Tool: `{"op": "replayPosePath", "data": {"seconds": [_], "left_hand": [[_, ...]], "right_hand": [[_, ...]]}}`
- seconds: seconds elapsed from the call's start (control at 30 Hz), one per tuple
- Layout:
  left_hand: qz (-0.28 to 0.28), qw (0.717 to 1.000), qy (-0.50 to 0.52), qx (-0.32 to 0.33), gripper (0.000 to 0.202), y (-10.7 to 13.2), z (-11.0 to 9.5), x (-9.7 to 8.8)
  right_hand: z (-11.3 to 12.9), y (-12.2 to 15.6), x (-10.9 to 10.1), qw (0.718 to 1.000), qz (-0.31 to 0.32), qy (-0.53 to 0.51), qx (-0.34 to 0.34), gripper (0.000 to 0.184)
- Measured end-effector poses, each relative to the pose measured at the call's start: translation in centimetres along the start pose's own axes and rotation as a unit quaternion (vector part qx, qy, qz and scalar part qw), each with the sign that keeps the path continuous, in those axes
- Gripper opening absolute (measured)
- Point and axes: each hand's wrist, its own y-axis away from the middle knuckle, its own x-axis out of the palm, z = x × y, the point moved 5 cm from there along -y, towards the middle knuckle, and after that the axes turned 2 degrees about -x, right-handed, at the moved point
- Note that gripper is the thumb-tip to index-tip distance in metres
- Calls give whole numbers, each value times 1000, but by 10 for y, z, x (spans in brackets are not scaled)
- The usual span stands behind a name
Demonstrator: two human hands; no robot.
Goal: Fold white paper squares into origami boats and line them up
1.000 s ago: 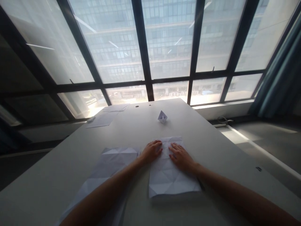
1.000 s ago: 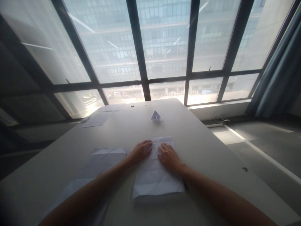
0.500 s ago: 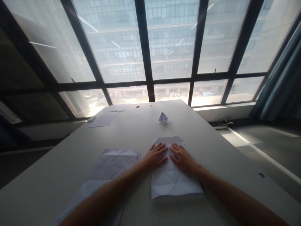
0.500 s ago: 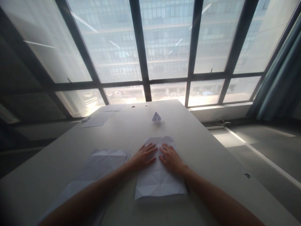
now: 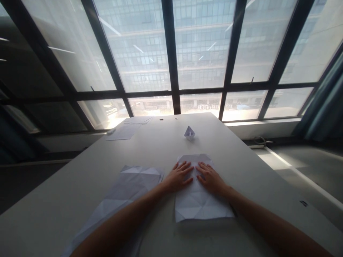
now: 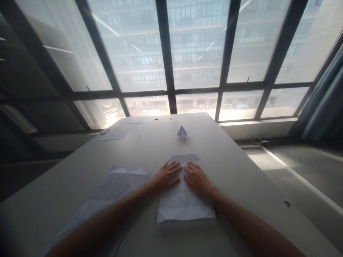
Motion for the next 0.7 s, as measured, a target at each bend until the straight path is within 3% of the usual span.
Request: {"op": "replayPosePath", "data": {"seconds": [0.7], "left_hand": [[11,1000,-8,-26,60,2,0,-4]], "right_hand": [[-1,-6,4,1000,23,8,6,52]]}}
